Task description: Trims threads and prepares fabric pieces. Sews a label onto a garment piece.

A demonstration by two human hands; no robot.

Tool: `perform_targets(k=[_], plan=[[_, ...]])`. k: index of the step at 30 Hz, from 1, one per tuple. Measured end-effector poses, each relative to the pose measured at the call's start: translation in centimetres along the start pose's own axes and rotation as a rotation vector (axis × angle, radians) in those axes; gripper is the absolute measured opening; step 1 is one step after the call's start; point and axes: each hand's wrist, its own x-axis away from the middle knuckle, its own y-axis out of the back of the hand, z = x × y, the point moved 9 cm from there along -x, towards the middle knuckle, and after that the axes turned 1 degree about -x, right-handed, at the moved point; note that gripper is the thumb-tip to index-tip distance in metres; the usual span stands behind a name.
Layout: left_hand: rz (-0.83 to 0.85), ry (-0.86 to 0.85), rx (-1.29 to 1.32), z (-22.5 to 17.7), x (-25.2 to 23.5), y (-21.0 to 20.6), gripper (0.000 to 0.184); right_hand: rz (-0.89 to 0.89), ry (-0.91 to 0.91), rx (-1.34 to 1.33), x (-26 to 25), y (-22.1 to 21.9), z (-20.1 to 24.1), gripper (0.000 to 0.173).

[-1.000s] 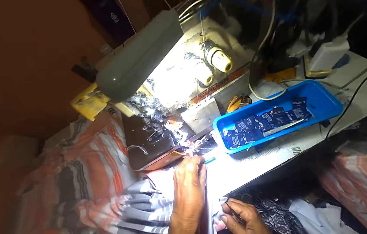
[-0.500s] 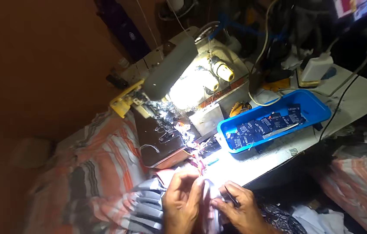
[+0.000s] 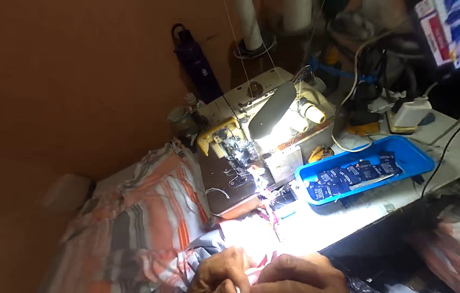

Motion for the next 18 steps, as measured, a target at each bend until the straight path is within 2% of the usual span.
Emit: perform_targets(k=[2, 6, 9, 11, 13, 15, 16, 18], plan=[[-0.067, 0.049, -0.040, -0.8, 0.6, 0.6, 0.031, -0.016, -0.009, -0.017, 0.1, 0.3, -0.3, 0.013], [-0.036, 0.115, -0.205, -0.4, 1.6, 2.2, 0.031, -0.022, -0.047, -0.035, 0.0, 0.9, -0.3, 0.015], [-0.263, 0.083, -0.246, -2.6, 2.0, 4.7, 0.024, -0.009, -0.048, 0.004, 0.1, 1.3, -0.4, 0.012], [-0.415, -0.062, -0.249, -6.1, 3.7, 8.3, 0.022, 0.049, -0.079, 0.036, 0.4, 1.0, -0.8, 0.011], [-0.386, -0.194, -0.530, -10.8, 4.6, 11.4, 0.020, 0.119, -0.120, 0.035, 0.9, -0.2, -1.6, 0.008], [-0.429, -0.149, -0.973, -14.9, 1.2, 10.9, 0.015, 0.089, -0.183, -0.027, 1.3, -1.2, -2.8, 0.007], [-0.445, -0.108, -1.184, -15.3, -1.3, 10.5, 0.014, 0.045, -0.243, -0.052, 1.5, -1.4, -3.8, 0.010], [-0.455, -0.033, -1.401, -12.7, -5.3, 11.7, 0.025, -0.022, -0.402, -0.062, 2.4, -1.4, -6.8, 0.014]])
